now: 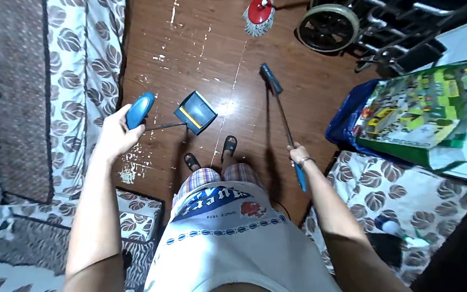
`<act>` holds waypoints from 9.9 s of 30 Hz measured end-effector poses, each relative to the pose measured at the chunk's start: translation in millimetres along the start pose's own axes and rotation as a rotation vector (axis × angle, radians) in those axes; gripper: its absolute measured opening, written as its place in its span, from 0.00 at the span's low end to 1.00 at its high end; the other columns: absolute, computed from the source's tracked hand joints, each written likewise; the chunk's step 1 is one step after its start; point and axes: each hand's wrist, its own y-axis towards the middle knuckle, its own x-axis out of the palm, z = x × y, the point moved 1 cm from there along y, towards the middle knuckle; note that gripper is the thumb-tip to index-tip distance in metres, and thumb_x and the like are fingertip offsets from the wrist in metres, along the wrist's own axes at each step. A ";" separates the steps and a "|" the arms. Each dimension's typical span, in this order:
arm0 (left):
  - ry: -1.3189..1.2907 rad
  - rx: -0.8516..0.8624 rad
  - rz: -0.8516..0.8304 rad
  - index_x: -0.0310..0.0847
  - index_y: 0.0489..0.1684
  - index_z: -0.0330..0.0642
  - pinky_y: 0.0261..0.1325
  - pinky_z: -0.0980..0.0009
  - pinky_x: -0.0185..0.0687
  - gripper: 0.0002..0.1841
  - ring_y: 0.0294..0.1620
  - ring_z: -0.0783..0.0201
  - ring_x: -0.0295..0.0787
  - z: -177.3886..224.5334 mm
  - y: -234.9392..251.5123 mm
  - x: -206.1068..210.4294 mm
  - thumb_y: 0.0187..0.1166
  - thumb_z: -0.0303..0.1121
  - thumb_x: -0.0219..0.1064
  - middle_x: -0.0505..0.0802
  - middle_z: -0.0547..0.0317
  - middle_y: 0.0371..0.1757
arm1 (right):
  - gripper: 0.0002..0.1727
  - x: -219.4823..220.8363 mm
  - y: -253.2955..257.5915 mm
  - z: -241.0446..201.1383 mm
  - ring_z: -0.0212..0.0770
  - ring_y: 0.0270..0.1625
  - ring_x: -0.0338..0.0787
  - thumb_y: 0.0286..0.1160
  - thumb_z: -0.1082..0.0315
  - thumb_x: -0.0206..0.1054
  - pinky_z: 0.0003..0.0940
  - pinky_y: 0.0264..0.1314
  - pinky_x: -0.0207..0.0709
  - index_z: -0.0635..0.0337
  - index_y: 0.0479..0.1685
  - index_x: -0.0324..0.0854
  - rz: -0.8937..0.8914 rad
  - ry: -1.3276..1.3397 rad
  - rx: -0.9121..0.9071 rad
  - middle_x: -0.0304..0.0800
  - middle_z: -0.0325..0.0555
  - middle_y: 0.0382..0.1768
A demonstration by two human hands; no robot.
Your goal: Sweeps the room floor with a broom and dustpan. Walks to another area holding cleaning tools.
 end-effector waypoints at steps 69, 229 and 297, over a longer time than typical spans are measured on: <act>-0.413 -0.711 0.427 0.78 0.67 0.29 0.60 0.28 0.76 0.21 0.54 0.31 0.88 -335.7 151.9 -193.9 0.82 0.35 0.66 0.90 0.27 0.52 | 0.25 220.4 -29.4 -666.4 0.47 0.35 0.80 0.95 0.56 0.49 0.46 0.41 0.77 0.53 0.86 0.65 -0.422 -1.140 -0.341 0.81 0.58 0.47; -1.115 -2.213 1.373 0.76 0.64 0.30 0.44 0.46 0.84 0.18 0.37 0.47 0.88 -159.7 -387.0 189.8 0.88 0.36 0.63 0.89 0.37 0.40 | 0.32 752.1 -190.3 -319.3 0.68 0.68 0.87 0.93 0.61 0.50 0.64 0.70 0.78 0.62 0.92 0.48 -0.292 -2.592 -1.000 0.83 0.73 0.68; -2.605 -3.159 0.901 0.77 0.76 0.35 0.76 0.36 0.73 0.27 0.77 0.34 0.80 366.7 -76.9 420.1 0.87 0.46 0.64 0.85 0.31 0.73 | 0.15 637.3 -360.6 -65.7 0.21 0.06 0.65 0.96 0.61 0.41 0.14 0.07 0.62 0.52 0.39 0.68 -0.577 -2.527 -0.343 0.61 0.29 0.07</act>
